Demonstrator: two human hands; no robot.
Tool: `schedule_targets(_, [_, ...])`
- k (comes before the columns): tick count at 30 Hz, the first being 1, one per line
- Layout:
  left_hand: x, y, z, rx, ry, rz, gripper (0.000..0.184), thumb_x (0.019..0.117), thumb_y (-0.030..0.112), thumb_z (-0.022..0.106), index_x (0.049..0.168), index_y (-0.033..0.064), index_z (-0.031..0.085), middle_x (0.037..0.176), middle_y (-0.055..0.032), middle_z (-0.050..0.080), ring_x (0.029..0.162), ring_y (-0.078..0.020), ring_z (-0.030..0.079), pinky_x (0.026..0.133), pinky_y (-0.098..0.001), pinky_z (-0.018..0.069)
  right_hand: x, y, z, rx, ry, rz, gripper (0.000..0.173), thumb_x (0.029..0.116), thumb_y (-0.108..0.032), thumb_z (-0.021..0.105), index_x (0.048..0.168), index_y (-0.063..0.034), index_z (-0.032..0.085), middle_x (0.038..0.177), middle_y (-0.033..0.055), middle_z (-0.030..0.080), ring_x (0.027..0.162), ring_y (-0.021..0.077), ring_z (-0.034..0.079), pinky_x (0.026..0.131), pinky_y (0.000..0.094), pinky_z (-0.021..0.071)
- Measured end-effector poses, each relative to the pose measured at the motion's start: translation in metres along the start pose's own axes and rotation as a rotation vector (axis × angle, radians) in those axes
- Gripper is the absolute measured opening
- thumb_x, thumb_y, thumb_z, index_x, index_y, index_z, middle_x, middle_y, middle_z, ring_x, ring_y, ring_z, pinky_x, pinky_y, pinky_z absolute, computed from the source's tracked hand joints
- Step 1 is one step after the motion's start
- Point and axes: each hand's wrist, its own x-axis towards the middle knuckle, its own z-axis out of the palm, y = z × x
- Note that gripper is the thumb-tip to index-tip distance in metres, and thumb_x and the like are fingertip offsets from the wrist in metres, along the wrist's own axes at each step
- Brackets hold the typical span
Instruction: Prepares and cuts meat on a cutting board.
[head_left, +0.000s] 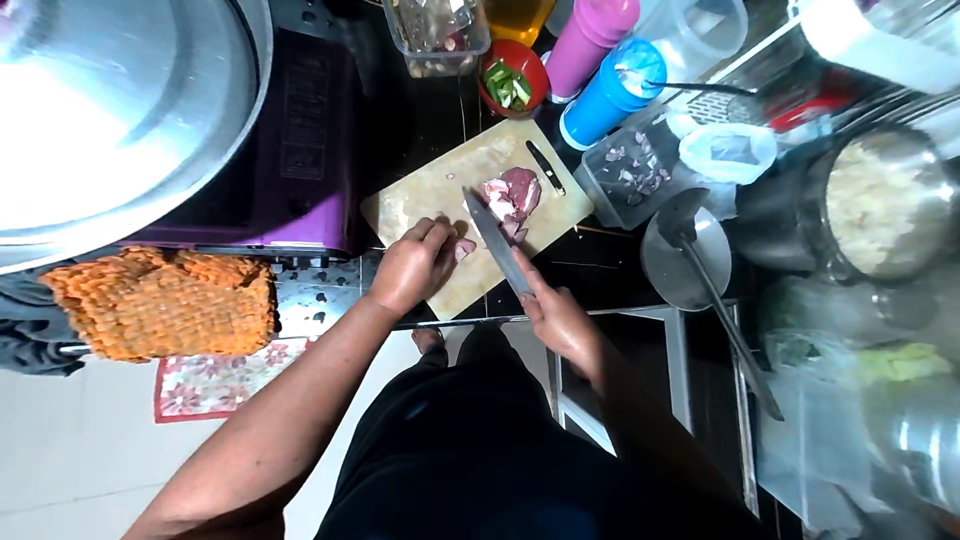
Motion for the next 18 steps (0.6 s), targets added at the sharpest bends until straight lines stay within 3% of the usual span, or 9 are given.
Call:
schedule_targets(1, [-0.002, 0.001, 0.001, 0.012, 0.016, -0.005, 0.021, 0.0973, 0.014, 0.068, 0.113, -0.0008, 0.069, 0.113, -0.0215, 0.065, 0.095, -0.0368, 0.070, 0.080, -0.0528, 0.0600, -0.001, -0.003, 0.004, -0.078, -0.022, 0.006, 0.067, 0.1102, -0.019, 0.042, 0.167, -0.0304, 0.008, 0.095, 0.0194, 0.071, 0.086, 0.0343, 0.069, 0.084, 0.0509, 0.0550])
schedule_targets(3, [-0.006, 0.002, 0.004, 0.036, 0.026, 0.019, 0.015, 0.0962, 0.010, 0.069, 0.107, -0.0007, 0.071, 0.108, -0.0210, 0.065, 0.098, -0.0373, 0.068, 0.083, -0.0522, 0.0586, 0.000, -0.007, 0.015, -0.150, -0.028, 0.003, 0.067, 0.1098, -0.018, 0.041, 0.167, -0.0300, 0.008, 0.094, 0.0189, 0.071, 0.089, 0.0371, 0.071, 0.085, 0.0537, 0.0552])
schedule_targets(8, [-0.010, 0.002, 0.010, 0.095, 0.048, 0.125, 0.012, 0.0969, 0.010, 0.067, 0.098, 0.0034, 0.077, 0.097, -0.0175, 0.065, 0.094, -0.0367, 0.064, 0.082, -0.0502, 0.0550, 0.019, -0.017, 0.024, -0.180, 0.004, -0.030, 0.072, 0.1085, -0.015, 0.045, 0.167, -0.0324, 0.007, 0.090, 0.0163, 0.072, 0.089, 0.0362, 0.071, 0.084, 0.0526, 0.0556])
schedule_targets(12, [-0.004, 0.003, 0.016, 0.075, 0.073, 0.167, 0.019, 0.0994, 0.017, 0.064, 0.110, 0.0052, 0.076, 0.123, -0.0196, 0.066, 0.119, -0.0392, 0.061, 0.102, -0.0547, 0.0486, 0.018, -0.018, 0.018, -0.209, 0.110, -0.030, 0.072, 0.1077, -0.014, 0.047, 0.166, -0.0341, 0.011, 0.085, 0.0156, 0.072, 0.083, 0.0368, 0.071, 0.078, 0.0535, 0.0563])
schedule_targets(13, [-0.001, 0.002, 0.018, 0.067, 0.071, 0.160, 0.019, 0.0990, 0.015, 0.065, 0.111, 0.0034, 0.075, 0.123, -0.0195, 0.068, 0.120, -0.0390, 0.063, 0.104, -0.0546, 0.0490, 0.016, -0.017, 0.016, -0.215, 0.126, -0.026, 0.072, 0.1079, -0.015, 0.047, 0.167, -0.0332, 0.011, 0.084, 0.0157, 0.072, 0.083, 0.0367, 0.071, 0.078, 0.0530, 0.0562])
schedule_targets(18, [0.004, 0.012, 0.027, 0.053, 0.219, -0.060, 0.013, 0.0931, 0.011, 0.070, 0.095, -0.0021, 0.069, 0.093, -0.0184, 0.069, 0.093, -0.0365, 0.070, 0.084, -0.0489, 0.0572, -0.005, -0.008, 0.020, -0.206, 0.197, -0.082, 0.068, 0.1073, -0.014, 0.045, 0.167, -0.0280, 0.015, 0.085, 0.0154, 0.072, 0.080, 0.0356, 0.071, 0.076, 0.0518, 0.0570])
